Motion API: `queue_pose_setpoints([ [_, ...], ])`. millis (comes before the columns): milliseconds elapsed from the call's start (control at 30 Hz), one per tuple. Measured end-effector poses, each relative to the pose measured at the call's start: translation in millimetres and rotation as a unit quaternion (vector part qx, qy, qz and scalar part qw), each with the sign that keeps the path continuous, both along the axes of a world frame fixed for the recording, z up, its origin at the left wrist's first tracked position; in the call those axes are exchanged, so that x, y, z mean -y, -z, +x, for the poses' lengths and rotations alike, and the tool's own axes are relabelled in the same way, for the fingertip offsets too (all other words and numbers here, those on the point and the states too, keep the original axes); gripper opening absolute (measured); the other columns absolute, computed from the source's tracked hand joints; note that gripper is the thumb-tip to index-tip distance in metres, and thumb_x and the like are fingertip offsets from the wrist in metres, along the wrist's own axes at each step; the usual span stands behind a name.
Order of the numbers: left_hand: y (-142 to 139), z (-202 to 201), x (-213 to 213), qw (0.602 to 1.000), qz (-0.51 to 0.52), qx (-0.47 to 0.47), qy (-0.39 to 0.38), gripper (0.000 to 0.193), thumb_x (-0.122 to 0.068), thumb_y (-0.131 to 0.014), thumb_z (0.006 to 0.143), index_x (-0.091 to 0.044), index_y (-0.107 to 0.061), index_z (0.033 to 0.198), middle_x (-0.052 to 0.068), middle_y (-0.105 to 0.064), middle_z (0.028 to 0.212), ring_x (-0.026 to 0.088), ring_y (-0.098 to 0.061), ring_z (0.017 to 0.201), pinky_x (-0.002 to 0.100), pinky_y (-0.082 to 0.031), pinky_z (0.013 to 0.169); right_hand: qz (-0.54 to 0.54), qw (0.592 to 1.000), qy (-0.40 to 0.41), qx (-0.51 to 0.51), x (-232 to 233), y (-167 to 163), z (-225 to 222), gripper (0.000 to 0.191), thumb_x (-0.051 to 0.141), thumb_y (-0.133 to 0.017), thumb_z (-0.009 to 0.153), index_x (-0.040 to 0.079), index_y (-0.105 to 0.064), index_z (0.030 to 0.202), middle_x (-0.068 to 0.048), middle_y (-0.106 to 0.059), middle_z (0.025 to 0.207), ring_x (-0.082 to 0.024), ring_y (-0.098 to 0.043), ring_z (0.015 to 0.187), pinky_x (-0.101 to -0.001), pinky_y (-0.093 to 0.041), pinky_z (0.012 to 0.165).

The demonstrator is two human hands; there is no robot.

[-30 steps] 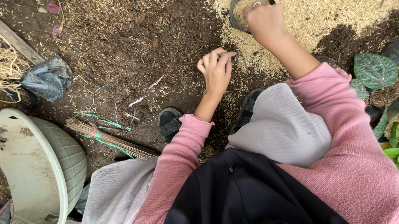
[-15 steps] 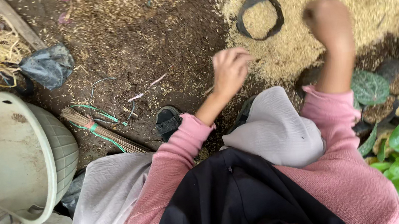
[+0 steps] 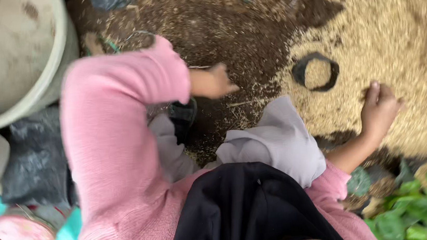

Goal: The person sits on the ground in a plant nursery and fills small black plastic pots with a soil and husk mix. They scoop the mix from a large plastic basin, press it into each pot by hand, tap and level it, and set the filled pots among rows of potted seedlings.

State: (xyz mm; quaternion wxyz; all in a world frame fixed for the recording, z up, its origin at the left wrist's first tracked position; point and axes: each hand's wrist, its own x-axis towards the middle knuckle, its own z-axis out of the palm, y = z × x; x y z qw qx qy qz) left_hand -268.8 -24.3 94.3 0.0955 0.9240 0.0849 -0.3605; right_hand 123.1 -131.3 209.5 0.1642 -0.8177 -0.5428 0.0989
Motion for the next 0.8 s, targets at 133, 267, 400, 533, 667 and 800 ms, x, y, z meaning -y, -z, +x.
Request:
queue_pose_setpoints([
  [133,-36,-121,-46,0.968,0.172,0.043,-0.176,0.033,-0.031,-0.066,0.087,-0.019,-0.07,0.117,0.002,-0.072,0.116,0.025,-0.057,0.125,0.054,-0.031,0.115,0.083,0.988,-0.116,-0.056,-40,0,-19,0.061,-0.011,-0.049,0.096,0.006,-0.06,0.153,-0.021,-0.066,0.127,-0.032,-0.061,0.12,-0.047,-0.05,0.103],
  [267,-78,-255,17,0.61,0.411,0.381,-0.559,0.054,-0.007,-0.071,0.085,-0.02,-0.069,0.137,0.008,-0.059,0.141,0.033,-0.047,0.138,0.055,-0.031,0.116,0.115,0.948,-0.298,0.011,-92,-14,-74,0.031,-0.001,-0.062,0.103,0.001,-0.068,0.134,-0.026,-0.064,0.134,-0.04,-0.061,0.121,-0.0469,-0.052,0.097],
  [400,-74,-360,116,0.16,0.553,0.407,-0.709,0.096,-0.034,-0.092,0.1,-0.01,-0.026,0.165,0.016,-0.03,0.167,0.034,-0.031,0.157,0.052,-0.023,0.133,0.053,0.897,-0.439,0.017,-134,-51,-143,0.018,0.009,-0.068,0.109,0.004,-0.07,0.126,-0.018,-0.07,0.121,-0.037,-0.065,0.114,-0.0479,-0.051,0.098],
  [533,-39,-409,126,-0.314,0.106,0.576,-0.747,0.128,-0.048,-0.083,0.08,-0.015,0.013,0.159,0.018,-0.006,0.167,0.044,-0.031,0.147,0.07,-0.029,0.116,0.024,0.84,-0.541,0.024,-163,-90,-202,0.014,0.014,-0.068,0.111,0.007,-0.07,0.123,-0.015,-0.072,0.111,-0.034,-0.067,0.101,-0.0432,-0.053,0.093],
  [667,6,-408,97,-0.433,-0.085,0.588,-0.678,0.089,-0.048,-0.075,0.079,-0.026,-0.017,0.142,0.019,-0.032,0.15,0.054,-0.049,0.135,0.075,-0.045,0.108,0.008,0.811,-0.581,0.067,-179,-107,-250,0.018,0.019,-0.069,0.109,0.009,-0.072,0.123,-0.015,-0.072,0.103,-0.034,-0.069,0.095,-0.0448,-0.055,0.091],
  [800,34,-394,105,-0.43,-0.079,0.603,-0.667,0.035,-0.041,-0.07,0.086,-0.015,-0.055,0.103,0.011,-0.059,0.116,0.032,-0.063,0.108,0.055,-0.058,0.083,-0.024,0.789,-0.609,0.079,-191,-100,-291,0.021,0.022,-0.067,0.106,0.01,-0.073,0.122,-0.014,-0.072,0.099,-0.034,-0.07,0.094,-0.0448,-0.056,0.088],
])
